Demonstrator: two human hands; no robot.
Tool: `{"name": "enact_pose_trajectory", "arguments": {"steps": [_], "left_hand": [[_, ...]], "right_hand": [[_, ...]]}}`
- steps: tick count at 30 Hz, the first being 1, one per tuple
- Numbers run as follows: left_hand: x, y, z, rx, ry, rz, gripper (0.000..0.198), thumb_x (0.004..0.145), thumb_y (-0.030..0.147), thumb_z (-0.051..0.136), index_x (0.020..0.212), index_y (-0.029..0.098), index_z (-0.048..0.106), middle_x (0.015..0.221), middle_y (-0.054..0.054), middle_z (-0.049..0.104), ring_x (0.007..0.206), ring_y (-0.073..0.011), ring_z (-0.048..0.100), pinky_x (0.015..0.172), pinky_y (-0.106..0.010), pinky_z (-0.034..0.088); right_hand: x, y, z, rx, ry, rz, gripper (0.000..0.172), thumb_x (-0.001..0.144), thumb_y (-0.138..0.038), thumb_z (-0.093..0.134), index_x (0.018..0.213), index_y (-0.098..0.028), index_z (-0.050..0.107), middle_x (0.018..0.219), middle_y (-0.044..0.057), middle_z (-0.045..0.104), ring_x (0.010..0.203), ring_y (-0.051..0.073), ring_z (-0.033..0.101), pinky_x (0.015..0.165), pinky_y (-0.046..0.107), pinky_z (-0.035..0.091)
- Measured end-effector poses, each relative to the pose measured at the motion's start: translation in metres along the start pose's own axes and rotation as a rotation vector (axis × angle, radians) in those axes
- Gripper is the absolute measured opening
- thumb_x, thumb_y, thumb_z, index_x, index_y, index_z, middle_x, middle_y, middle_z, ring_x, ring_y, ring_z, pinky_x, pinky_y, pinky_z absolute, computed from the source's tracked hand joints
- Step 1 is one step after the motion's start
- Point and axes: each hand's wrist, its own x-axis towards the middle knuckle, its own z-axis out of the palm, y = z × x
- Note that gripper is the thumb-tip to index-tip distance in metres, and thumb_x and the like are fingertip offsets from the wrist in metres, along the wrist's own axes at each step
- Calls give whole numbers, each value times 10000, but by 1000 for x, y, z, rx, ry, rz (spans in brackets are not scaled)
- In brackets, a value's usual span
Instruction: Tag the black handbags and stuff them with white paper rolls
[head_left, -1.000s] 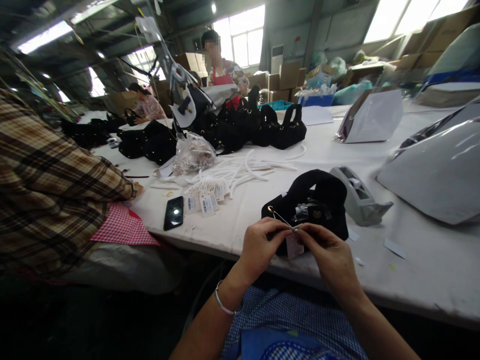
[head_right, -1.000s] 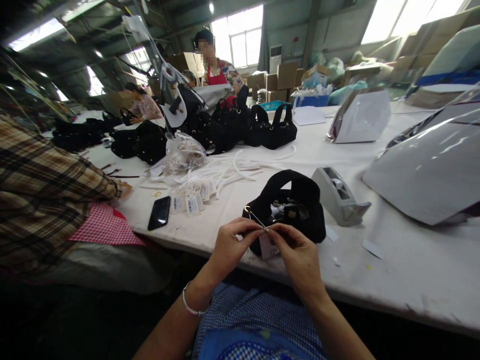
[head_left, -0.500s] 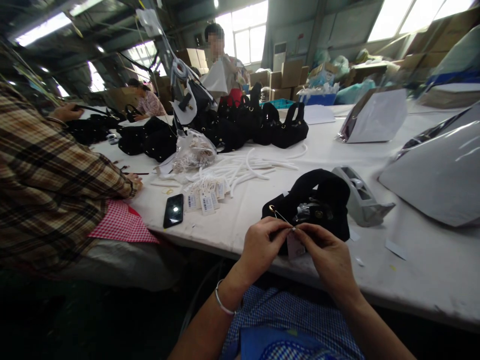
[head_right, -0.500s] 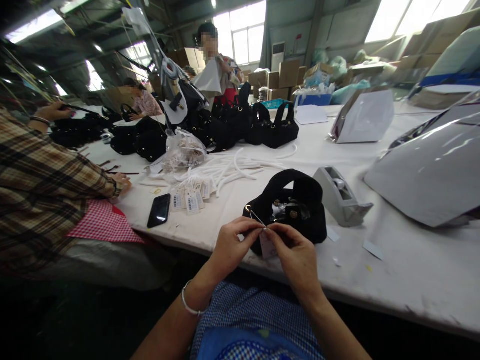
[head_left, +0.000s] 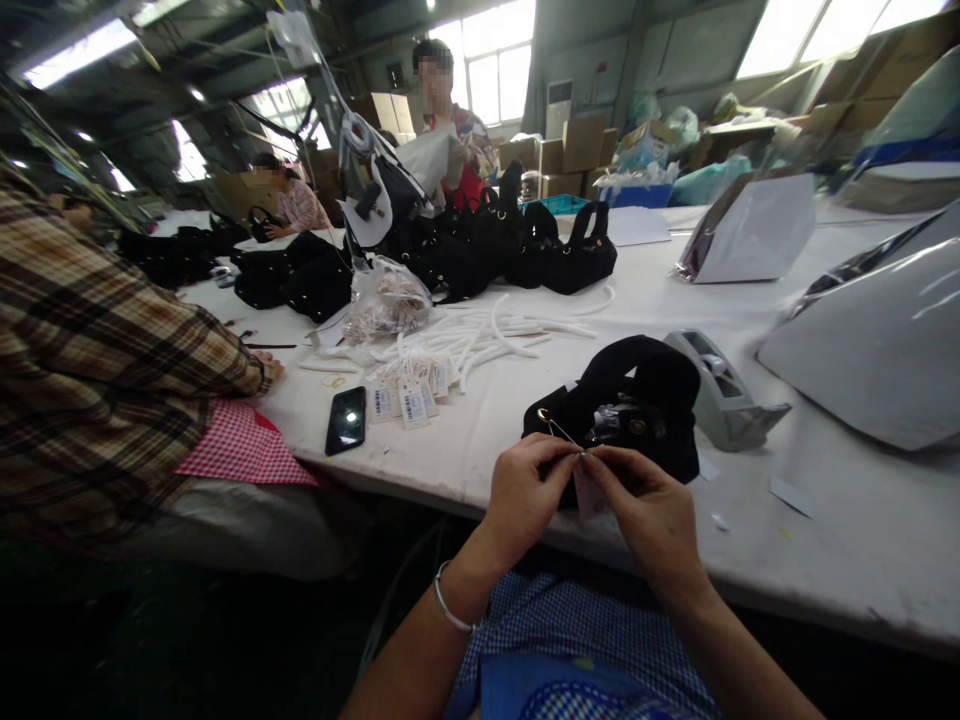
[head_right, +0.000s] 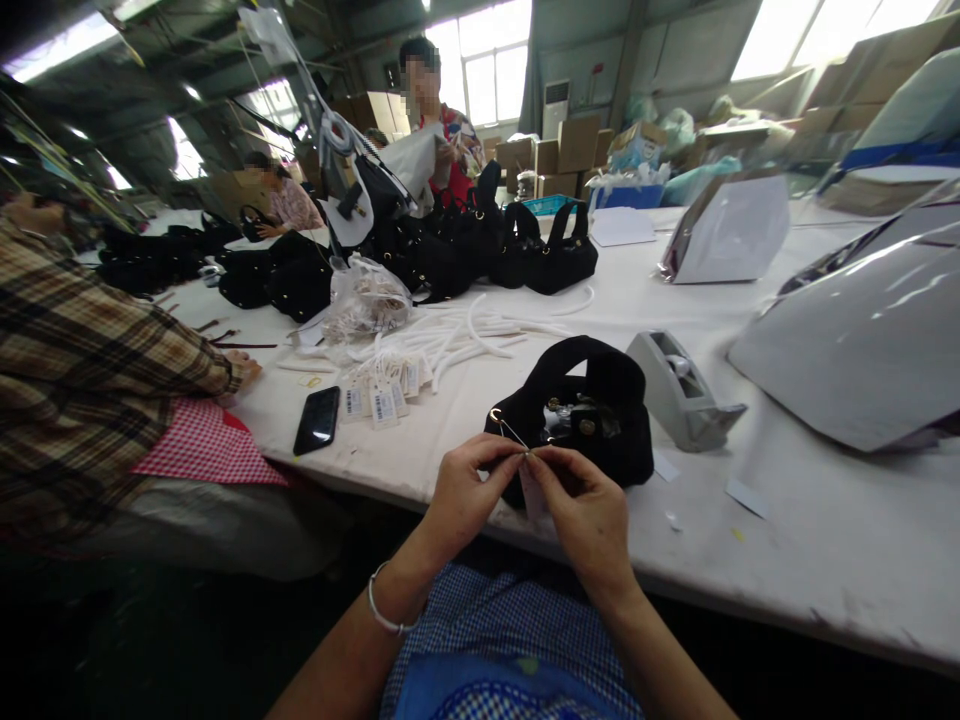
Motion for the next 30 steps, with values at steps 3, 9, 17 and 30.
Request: {"name": "enact_pose_trajectory", "arguments": {"steps": [3,9,17,30], "left_hand": [[-4,1,8,-124,58,-87,156,892,173,646,962,214,780,984,-59,744,934,-197,690,856,-317,545],[-15,8,17,-558,31,-322,252,901,194,610,1101,219,762,1266,-68,690,1251,-225,584,1117,-366,413],[-24,4,22,-867,6,-493,394,861,216,652,1254,215,693,1379,-92,619,1269,-268,562,1074,-378,421],[-17,9,17,-589,19,-330,331,890,226,612,1200,201,724,1356,-82,637,1337,-261,511,1189,-400,311]], "right_hand": [[-5,4,5,5,36,-36,274,773,-450,790,907,-212,763,884,58,761,812,236,718,767,360,604],[-13,10,14,-42,69,-133,201,851,-407,729,921,-218,742,908,39,741,857,218,691,809,346,571],[-13,8,18,-19,76,-163,171,853,-376,735,927,-222,742,932,41,745,886,224,694,857,361,561],[-15,8,21,161,73,95,309,735,-465,810,899,-206,771,930,65,765,865,229,712,806,340,584]]}}
